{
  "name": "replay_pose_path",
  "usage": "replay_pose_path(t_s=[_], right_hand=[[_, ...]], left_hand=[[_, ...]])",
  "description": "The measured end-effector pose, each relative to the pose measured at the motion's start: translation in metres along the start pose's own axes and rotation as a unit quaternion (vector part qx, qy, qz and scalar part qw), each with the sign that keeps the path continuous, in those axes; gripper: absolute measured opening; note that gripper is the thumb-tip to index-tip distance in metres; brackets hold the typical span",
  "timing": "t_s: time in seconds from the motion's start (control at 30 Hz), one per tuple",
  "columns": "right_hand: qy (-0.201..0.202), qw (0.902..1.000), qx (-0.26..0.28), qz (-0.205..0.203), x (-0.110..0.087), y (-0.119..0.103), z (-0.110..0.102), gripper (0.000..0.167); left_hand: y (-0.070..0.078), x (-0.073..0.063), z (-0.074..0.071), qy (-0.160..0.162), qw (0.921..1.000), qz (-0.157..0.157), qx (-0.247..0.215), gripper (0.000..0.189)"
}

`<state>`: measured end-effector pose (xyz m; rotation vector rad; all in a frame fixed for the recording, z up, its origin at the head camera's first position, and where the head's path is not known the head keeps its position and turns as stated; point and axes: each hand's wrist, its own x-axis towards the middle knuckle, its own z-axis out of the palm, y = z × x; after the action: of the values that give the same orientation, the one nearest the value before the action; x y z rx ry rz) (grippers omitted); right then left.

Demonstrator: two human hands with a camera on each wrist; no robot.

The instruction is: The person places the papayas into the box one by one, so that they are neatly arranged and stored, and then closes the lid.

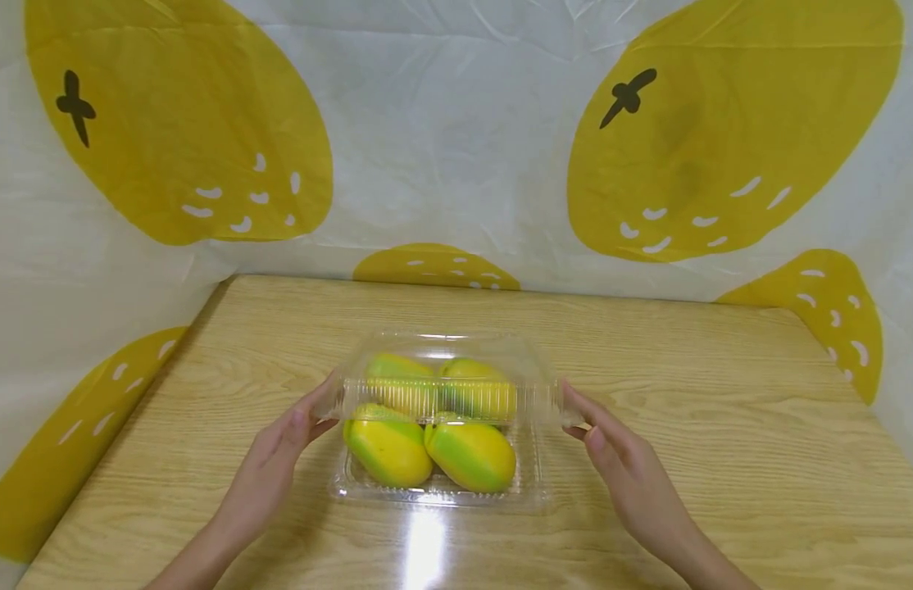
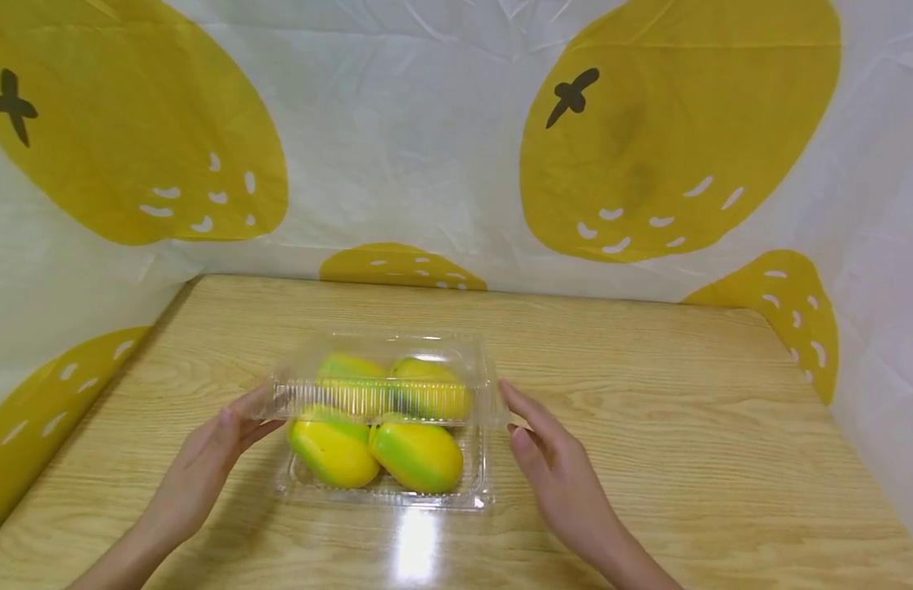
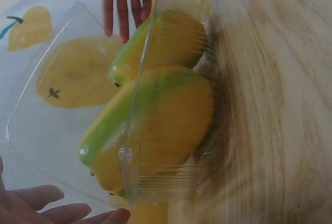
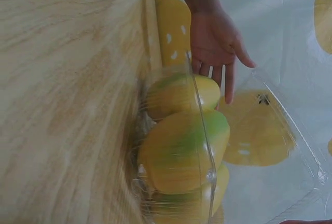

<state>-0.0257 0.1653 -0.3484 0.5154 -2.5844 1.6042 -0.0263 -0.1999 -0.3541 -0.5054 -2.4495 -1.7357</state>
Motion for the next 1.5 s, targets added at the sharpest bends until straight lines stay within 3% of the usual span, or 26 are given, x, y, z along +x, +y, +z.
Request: replay_pose_path(t_s=[0.13,0.37,0.67,0.9,1.13,1.5], right_hand=[[-0.006,1.0,-0.005,0.006,-0.004,0.002,0.003,0.042],[-0.013,0.9999,-0.007,0.004,-0.01,0.005,0.009,0.048],[-0.021,0.9996,0.016,0.005,-0.01,0.008,0.015,0.051],[-0.032,0.9977,0.059,0.014,-0.006,0.011,0.019,0.054],[-0.039,0.9964,0.074,0.015,-0.004,0.017,0.019,0.054],[-0.044,0.9938,0.1,0.019,-0.004,0.024,0.022,0.056]], left_hand=[[-0.003,-0.005,0.001,0.007,0.9999,-0.008,0.013,0.046],[-0.009,-0.01,0.003,0.0,0.9999,0.011,-0.006,0.047],[-0.013,-0.005,0.005,-0.003,0.9995,-0.023,-0.023,0.045],[-0.018,0.002,0.004,-0.015,0.9956,-0.055,-0.073,0.047],[-0.025,0.006,0.005,-0.031,0.9919,-0.066,-0.104,0.048],[-0.031,0.004,0.007,-0.026,0.9918,-0.088,-0.089,0.048]])
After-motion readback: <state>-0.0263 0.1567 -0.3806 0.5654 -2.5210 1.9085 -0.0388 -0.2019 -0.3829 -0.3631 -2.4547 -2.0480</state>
